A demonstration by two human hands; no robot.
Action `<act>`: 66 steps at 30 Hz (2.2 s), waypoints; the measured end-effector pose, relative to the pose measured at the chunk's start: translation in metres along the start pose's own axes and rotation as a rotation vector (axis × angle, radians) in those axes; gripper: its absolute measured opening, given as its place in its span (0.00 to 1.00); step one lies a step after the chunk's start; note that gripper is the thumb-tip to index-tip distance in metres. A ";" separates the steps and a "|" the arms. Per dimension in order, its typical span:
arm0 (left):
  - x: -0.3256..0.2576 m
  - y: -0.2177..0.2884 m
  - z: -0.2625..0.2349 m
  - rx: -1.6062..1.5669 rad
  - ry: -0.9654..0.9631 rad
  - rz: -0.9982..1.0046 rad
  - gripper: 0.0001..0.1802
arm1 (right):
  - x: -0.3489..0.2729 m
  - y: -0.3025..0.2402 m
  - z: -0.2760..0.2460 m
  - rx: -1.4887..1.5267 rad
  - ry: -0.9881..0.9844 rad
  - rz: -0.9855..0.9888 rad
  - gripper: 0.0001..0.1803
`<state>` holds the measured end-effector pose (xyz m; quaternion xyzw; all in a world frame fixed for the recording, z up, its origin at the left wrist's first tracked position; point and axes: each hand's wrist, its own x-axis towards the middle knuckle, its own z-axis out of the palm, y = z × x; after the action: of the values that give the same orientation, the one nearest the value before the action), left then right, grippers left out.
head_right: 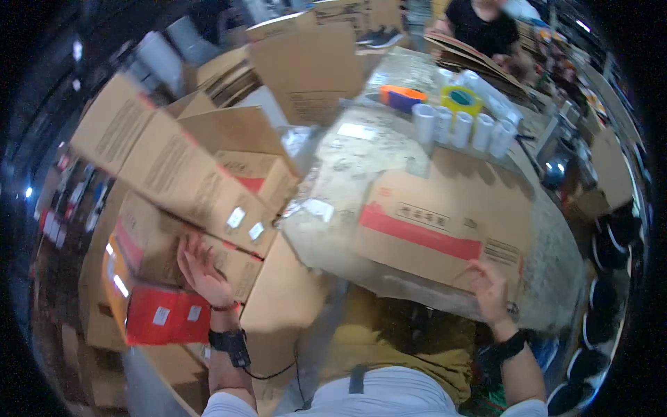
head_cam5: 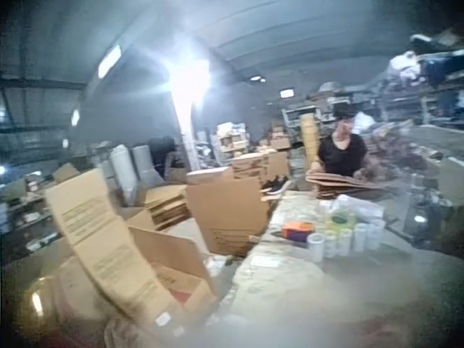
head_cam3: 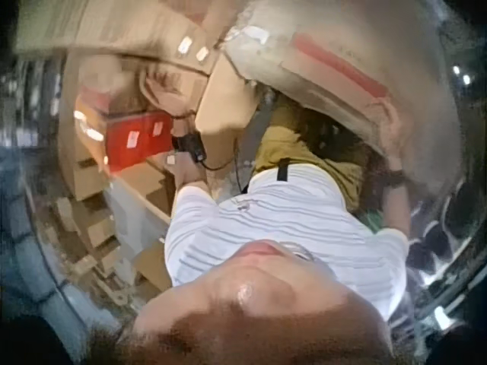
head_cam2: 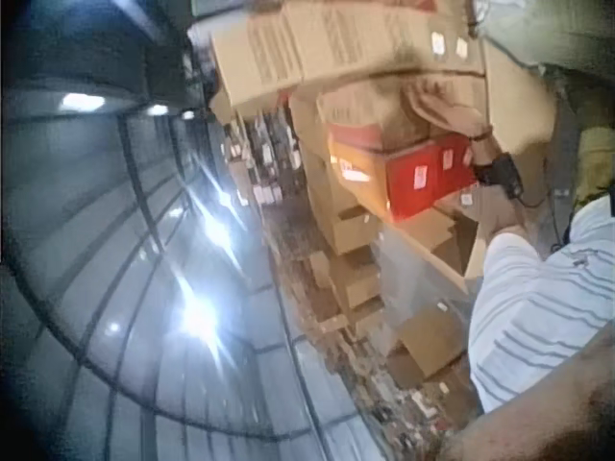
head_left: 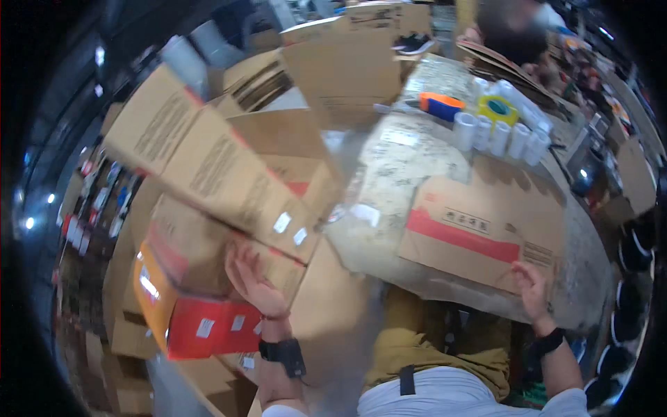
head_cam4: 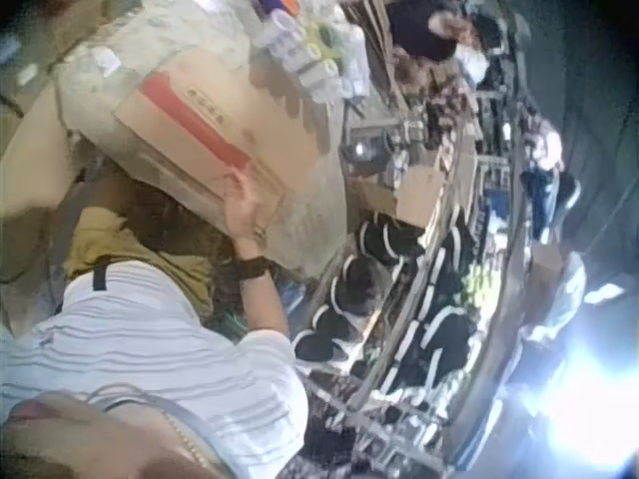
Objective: The recorder folds cardboard shoe boxes, places a pair of black shoes inside each box, and stacks the packed boxes.
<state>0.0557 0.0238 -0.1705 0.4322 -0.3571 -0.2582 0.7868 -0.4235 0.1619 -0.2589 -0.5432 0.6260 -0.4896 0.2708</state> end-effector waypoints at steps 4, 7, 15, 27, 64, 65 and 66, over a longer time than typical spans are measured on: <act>-0.077 -0.074 0.049 0.447 -0.710 -0.017 0.29 | -0.020 0.039 -0.060 -0.671 0.291 0.095 0.36; -0.124 -0.128 0.084 0.632 -0.950 -0.011 0.37 | -0.025 0.033 -0.037 -0.689 0.124 0.121 0.54; -0.142 -0.052 0.143 0.106 -0.803 -0.160 0.37 | -0.030 0.024 -0.088 -0.189 0.217 0.321 0.55; -0.127 -0.010 0.250 -0.170 -1.178 -0.180 0.33 | -0.018 -0.104 -0.150 0.437 0.147 0.197 0.40; -0.141 -0.018 0.267 0.626 -1.364 0.399 0.26 | 0.004 -0.034 -0.140 -0.176 0.534 -0.075 0.38; -0.159 -0.035 0.261 0.797 -1.372 0.699 0.27 | -0.019 -0.026 -0.165 -0.500 0.527 0.011 0.35; -0.170 -0.043 0.258 0.966 -1.342 1.009 0.29 | -0.043 -0.023 -0.195 -0.820 0.507 0.095 0.33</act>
<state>-0.2548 -0.0036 -0.1699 0.2676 -0.9431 0.0916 0.1750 -0.5721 0.2662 -0.1731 -0.4394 0.8377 -0.3069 -0.1046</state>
